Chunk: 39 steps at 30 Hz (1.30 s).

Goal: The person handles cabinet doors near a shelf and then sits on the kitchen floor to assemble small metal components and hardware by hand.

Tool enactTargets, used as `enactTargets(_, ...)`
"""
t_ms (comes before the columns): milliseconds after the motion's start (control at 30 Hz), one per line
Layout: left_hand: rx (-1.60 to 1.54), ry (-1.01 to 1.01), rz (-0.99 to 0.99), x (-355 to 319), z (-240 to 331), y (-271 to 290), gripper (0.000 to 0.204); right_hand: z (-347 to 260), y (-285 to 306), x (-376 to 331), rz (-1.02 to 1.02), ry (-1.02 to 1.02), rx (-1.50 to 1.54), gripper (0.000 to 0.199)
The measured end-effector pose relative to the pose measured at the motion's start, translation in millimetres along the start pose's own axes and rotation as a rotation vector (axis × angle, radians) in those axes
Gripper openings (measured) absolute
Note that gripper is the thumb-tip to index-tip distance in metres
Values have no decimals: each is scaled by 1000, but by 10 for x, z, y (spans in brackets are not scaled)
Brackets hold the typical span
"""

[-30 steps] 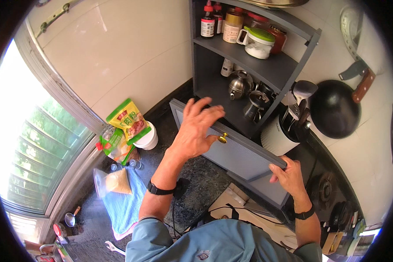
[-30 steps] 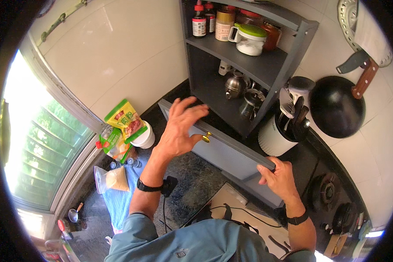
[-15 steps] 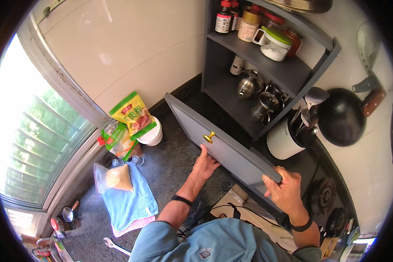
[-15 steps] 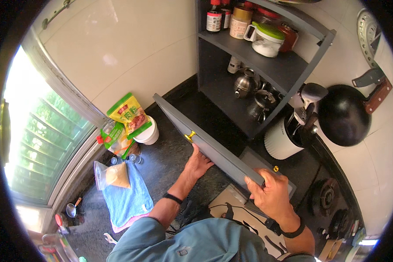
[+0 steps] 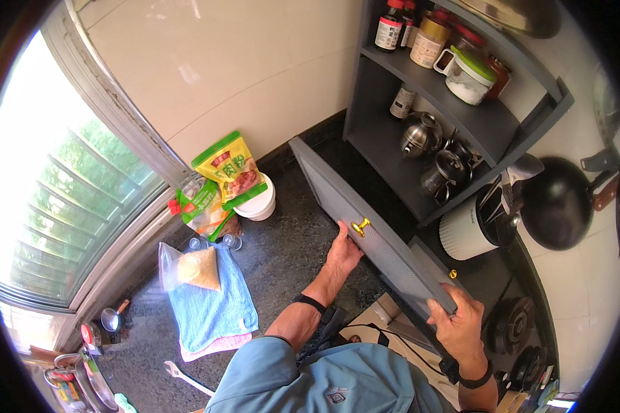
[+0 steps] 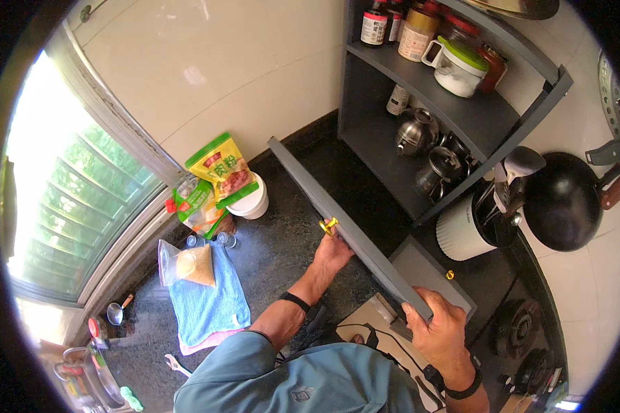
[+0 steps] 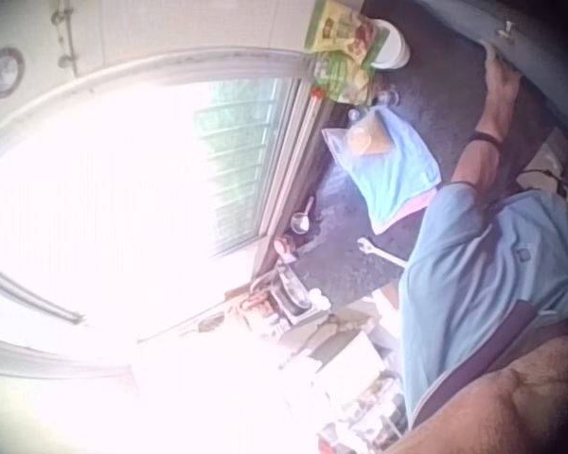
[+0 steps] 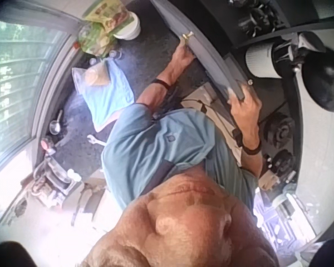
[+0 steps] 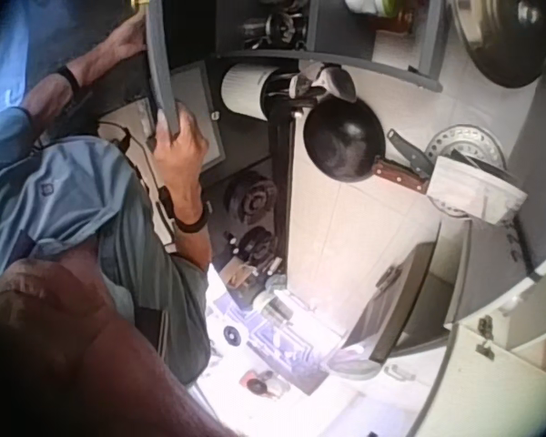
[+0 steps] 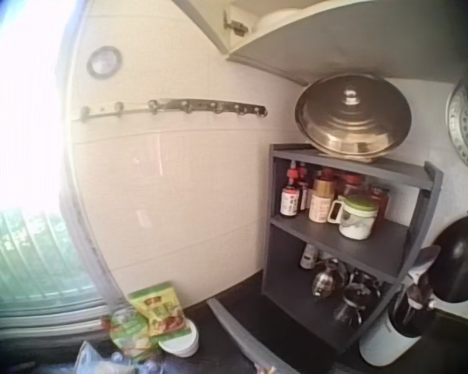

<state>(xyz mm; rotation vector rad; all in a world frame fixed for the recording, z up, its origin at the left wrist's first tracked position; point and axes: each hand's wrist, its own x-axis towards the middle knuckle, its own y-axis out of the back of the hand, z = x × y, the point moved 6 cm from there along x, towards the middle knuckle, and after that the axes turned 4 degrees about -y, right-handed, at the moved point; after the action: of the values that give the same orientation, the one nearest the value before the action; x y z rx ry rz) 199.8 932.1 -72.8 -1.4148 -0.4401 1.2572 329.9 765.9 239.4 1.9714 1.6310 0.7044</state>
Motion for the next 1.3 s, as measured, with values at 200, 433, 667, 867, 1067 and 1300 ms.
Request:
enactTargets(200,-7,-15,-53,104,22,-73,64,90,1,18,20,41,-26,23)
enactTargets(433,15,-5,-20,148,82,-161,79,125,-2,69,21,13,-4,23)
enactTargets(667,16,-17,-45,169,64,-196,81,162,20,93,-2,3,-3,24)
enactTargets(867,60,-96,-14,321,110,54,72,135,-1,90,-77,58,-85,23)
enactTargets(1067,31,-146,34,203,154,-25,67,131,28,64,-62,-71,90,18)
enactTargets(1300,98,-256,294,325,97,55,64,-101,-37,38,-91,22,-39,25)
